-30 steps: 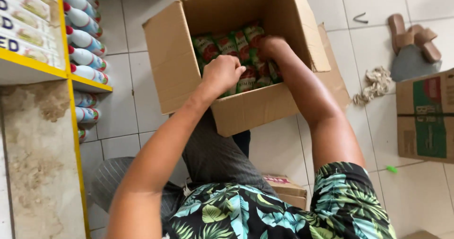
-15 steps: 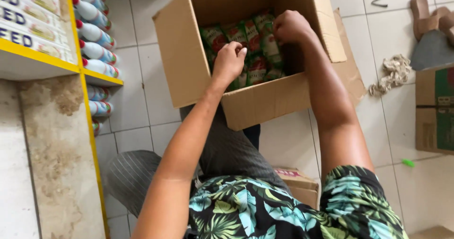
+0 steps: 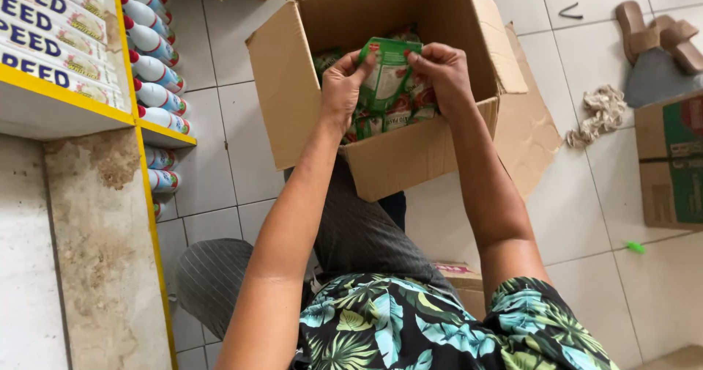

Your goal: Stock store shelves by transferring tomato paste packets from a cardboard box on the floor to the shelf.

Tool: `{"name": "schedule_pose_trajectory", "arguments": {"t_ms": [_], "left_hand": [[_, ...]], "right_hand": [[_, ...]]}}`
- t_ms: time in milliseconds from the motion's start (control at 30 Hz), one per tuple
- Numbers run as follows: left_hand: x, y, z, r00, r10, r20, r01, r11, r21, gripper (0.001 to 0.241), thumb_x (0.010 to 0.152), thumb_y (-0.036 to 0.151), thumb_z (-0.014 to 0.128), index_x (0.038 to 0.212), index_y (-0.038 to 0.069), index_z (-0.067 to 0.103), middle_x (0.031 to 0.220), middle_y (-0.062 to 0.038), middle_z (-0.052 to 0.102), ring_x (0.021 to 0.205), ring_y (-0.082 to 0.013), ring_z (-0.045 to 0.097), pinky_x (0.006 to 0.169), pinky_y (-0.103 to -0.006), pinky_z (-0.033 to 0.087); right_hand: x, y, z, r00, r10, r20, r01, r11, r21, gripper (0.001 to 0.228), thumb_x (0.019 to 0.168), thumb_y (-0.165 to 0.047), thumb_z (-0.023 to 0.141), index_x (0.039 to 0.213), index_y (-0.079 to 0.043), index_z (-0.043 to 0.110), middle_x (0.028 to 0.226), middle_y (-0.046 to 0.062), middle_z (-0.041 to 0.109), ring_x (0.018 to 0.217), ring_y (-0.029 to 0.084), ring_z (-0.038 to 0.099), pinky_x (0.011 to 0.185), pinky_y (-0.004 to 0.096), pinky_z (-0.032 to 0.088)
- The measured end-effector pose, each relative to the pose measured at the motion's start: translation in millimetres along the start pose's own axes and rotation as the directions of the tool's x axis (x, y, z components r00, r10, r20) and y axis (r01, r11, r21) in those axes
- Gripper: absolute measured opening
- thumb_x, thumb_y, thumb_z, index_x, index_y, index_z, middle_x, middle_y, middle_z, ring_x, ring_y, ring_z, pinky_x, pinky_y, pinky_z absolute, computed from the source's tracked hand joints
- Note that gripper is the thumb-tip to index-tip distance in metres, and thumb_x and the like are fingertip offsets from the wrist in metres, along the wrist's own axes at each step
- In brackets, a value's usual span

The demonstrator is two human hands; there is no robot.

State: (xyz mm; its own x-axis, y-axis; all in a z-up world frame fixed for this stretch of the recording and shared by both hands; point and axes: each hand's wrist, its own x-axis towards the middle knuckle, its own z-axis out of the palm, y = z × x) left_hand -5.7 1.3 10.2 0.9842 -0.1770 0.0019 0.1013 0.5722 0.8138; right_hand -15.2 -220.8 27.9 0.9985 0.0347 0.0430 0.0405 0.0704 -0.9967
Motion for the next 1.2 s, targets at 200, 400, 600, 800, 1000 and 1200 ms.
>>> {"name": "schedule_pose_trajectory", "arguments": {"t_ms": [200,400,600,800,1000,1200], "left_hand": [[0,2,7,0.998,0.051,0.038,-0.051,0.999,0.004,0.025,0.097,0.015,0.075,0.117,0.000,0.075,0.104,-0.002,0.078,0.092,-0.0068,0.069,0.085,-0.0237,0.056],[0,-1,2,0.972,0.194,-0.129,-0.144,0.935,0.325,0.017,0.100,0.016,0.073,0.107,0.000,0.072,0.089,0.000,0.076,0.078,-0.0048,0.067,0.069,-0.0220,0.054],[-9,12,10,0.964,0.247,0.098,-0.266,0.910,0.318,0.027,0.105,0.023,0.072,0.118,-0.001,0.072,0.123,-0.006,0.070,0.090,-0.0052,0.061,0.076,-0.0262,0.053],[3,2,1,0.930,0.335,-0.152,-0.210,0.823,0.527,0.051,0.101,0.042,0.063,0.133,0.002,0.058,0.126,-0.007,0.068,0.106,-0.0097,0.067,0.093,-0.0292,0.056],[-4,4,-7,0.991,-0.055,-0.123,0.086,0.961,0.265,0.049,0.108,0.036,0.063,0.136,-0.004,0.070,0.127,-0.014,0.074,0.113,-0.0143,0.066,0.102,-0.0305,0.053],[-2,7,-7,0.997,-0.079,-0.005,0.076,0.974,-0.213,0.038,0.101,0.008,0.064,0.138,0.004,0.059,0.121,-0.005,0.071,0.112,-0.0158,0.065,0.101,-0.0343,0.055]], "right_hand": [[-6,-2,4,0.988,-0.076,-0.136,0.082,0.996,0.039,0.015,0.096,-0.007,0.083,0.104,-0.003,0.071,0.078,0.001,0.067,0.063,0.005,0.061,0.056,0.021,0.047],[-27,-35,59,1.000,-0.001,0.016,0.010,0.833,-0.552,0.035,0.085,-0.015,0.089,0.107,-0.001,0.067,0.100,0.007,0.068,0.074,0.010,0.070,0.054,0.026,0.060],[-15,-21,64,0.999,0.023,0.037,0.007,0.767,-0.642,0.036,0.100,-0.008,0.072,0.130,-0.001,0.054,0.103,0.012,0.074,0.086,0.015,0.074,0.067,0.031,0.057],[-24,-38,47,0.954,0.245,0.172,-0.265,0.959,0.104,0.028,0.099,-0.007,0.064,0.127,-0.008,0.060,0.111,0.001,0.074,0.090,0.011,0.073,0.069,0.029,0.062],[-4,13,17,0.991,0.132,-0.026,-0.104,0.873,0.476,0.007,0.108,-0.006,0.066,0.113,-0.002,0.064,0.104,0.008,0.072,0.092,0.018,0.072,0.083,0.036,0.066],[-23,-41,41,0.973,0.198,0.118,-0.230,0.798,0.557,0.019,0.108,-0.011,0.059,0.120,0.001,0.069,0.110,0.010,0.074,0.099,0.019,0.073,0.088,0.035,0.065]]}}
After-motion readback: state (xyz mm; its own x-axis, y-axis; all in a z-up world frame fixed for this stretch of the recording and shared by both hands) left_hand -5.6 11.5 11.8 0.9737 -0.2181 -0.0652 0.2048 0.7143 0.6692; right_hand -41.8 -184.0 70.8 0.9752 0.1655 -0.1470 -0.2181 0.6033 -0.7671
